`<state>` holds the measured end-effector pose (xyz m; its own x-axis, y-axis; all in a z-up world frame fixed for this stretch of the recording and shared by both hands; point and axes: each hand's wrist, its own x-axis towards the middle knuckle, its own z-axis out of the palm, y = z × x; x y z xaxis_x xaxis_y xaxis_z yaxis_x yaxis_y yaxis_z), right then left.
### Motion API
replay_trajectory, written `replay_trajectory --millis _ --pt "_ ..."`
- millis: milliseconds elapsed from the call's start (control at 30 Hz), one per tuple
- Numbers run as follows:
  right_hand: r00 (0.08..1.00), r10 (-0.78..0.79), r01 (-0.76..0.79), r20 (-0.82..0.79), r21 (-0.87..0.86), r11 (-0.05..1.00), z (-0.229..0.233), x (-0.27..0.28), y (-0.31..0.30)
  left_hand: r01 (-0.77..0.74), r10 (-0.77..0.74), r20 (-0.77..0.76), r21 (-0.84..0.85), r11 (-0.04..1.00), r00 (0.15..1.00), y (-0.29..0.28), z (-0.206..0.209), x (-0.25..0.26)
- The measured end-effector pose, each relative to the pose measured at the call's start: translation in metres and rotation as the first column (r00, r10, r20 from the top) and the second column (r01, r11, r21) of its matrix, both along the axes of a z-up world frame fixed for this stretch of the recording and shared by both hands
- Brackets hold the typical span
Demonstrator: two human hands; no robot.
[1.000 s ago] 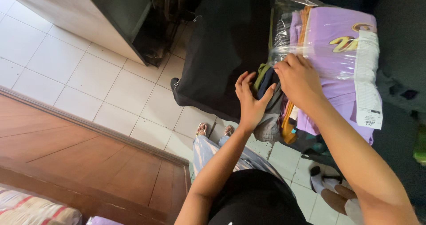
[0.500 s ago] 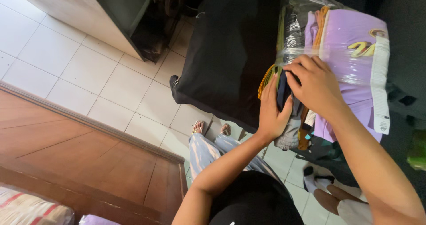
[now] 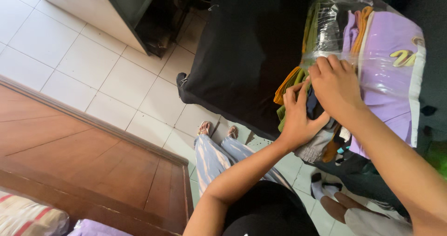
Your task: The person folds a stack of assorted garments and places them into a clear plastic bag. They then seal the bag and repeatedly wrap it with a yellow rubber band to secure the contents.
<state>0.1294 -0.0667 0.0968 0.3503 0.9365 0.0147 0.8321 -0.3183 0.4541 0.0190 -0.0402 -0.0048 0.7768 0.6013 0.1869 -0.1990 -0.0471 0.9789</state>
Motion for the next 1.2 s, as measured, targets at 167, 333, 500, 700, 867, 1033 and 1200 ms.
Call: replay_trajectory --millis 167,333,500,700,867,1033,1200 --pt "0.978 0.019 0.003 -0.209 0.104 0.995 -0.01 -0.001 -0.007 -0.036 0.036 0.025 0.008 0.999 0.999 -0.007 -0.003 0.002" --pt "0.943 -0.006 0.053 -0.332 0.133 0.99 -0.006 -0.003 -0.012 0.053 -0.007 0.18 -0.249 0.967 0.984 0.005 -0.001 -0.007" --pt "0.924 -0.076 0.12 -0.376 0.096 0.988 -0.001 -0.004 -0.009 0.035 -0.02 -0.078 0.194 0.98 0.997 0.065 -0.024 -0.031" --pt "0.905 -0.069 0.13 -0.419 0.12 0.984 0.007 -0.006 -0.008 0.195 -0.187 -0.068 0.15 0.969 0.98 0.053 -0.031 -0.022" --pt "0.823 -0.197 0.284 -0.533 0.086 0.955 0.025 -0.001 -0.009 0.094 -0.094 -0.069 -0.007 0.996 0.993 0.002 -0.008 -0.018" --pt "0.982 -0.098 0.106 -0.159 0.047 0.993 0.019 0.004 -0.011 0.046 -0.04 -0.061 0.097 0.994 0.997 -0.025 0.009 -0.012" --pt "0.996 -0.054 0.055 0.065 -0.014 0.998 0.003 0.011 -0.019 0.027 -0.021 -0.042 0.142 0.989 0.999 -0.04 0.022 -0.007"
